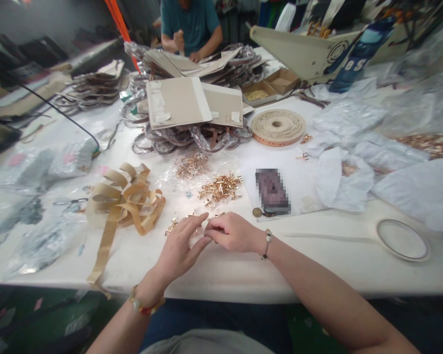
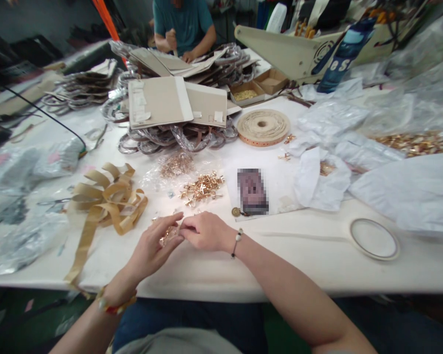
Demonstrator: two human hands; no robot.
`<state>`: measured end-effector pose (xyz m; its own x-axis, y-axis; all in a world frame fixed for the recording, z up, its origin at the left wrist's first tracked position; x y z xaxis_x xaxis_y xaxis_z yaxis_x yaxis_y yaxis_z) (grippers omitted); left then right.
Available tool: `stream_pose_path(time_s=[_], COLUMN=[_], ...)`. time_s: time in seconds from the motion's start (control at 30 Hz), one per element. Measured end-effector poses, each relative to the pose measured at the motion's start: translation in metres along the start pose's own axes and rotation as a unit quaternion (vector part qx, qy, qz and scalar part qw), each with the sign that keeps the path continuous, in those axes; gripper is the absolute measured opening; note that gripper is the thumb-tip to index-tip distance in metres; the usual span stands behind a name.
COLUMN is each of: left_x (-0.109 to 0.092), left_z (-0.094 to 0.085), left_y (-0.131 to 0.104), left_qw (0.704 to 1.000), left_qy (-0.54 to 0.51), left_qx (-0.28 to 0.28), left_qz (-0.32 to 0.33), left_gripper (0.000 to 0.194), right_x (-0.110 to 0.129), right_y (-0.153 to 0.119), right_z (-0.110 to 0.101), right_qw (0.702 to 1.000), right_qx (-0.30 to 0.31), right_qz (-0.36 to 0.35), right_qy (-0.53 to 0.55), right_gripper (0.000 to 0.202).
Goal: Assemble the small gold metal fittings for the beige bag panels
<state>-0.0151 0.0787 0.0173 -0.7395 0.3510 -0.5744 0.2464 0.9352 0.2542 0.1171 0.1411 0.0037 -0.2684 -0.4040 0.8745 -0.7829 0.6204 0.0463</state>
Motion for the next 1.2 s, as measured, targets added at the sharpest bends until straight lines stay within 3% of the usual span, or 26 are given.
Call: stream_pose_path(time_s=[0.1, 0.33, 0.57, 0.77, 1.03, 1.2], left_x=[0.0, 0.008, 0.005, 0.004, 0.001, -0.009], left_z=[0.001, -0.005, -0.002, -0.001, -0.002, -0.004], left_y=[0.003, 0.006, 0.006, 0.005, 0.007, 0.005], left_qw=[0.999, 0.994, 0.995, 0.993, 0.992, 0.986], left_qy=[-0.015, -0.026, 0.039, 0.066, 0.055, 0.059], left_qx=[-0.009, -0.019, -0.029, -0.077, -0.1, -0.154], left_qz=[-0.04, -0.108, -0.088, -0.059, -0.057, -0.022], left_gripper=[0.024, 0.005, 0.011, 0.022, 0.009, 0.008], right_x=[0.001, 0.002, -0.005, -0.008, -0.005, -0.009], right_y=[0.0, -0.001, 0.001, 0.0, 0.0, 0.001], right_z=[0.0, -0.002, 0.0, -0.004, -0.004, -0.003], right_qw=[0.999, 0.998, 0.998, 0.995, 0.996, 0.991], right_qx=[-0.003, -0.015, -0.047, -0.071, -0.069, -0.055], right_qz=[-0.011, -0.017, 0.037, 0.065, 0.058, 0.089], right_qy=[-0.032, -0.057, -0.015, -0.008, -0.024, 0.081], right_gripper=[0.019, 0.02, 0.017, 0.018, 0.018, 0.023])
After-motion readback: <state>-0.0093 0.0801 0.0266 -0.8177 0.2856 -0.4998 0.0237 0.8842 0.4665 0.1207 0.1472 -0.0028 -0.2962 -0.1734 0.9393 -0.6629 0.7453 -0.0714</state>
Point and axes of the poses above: each hand's wrist, its own y-axis towards the middle knuckle, its own z-axis out of the palm, x = y × z, the point moved 6 cm from there along y, towards the middle knuckle, and after that the axes turned 1 degree about -z, right-handed, at the moved point
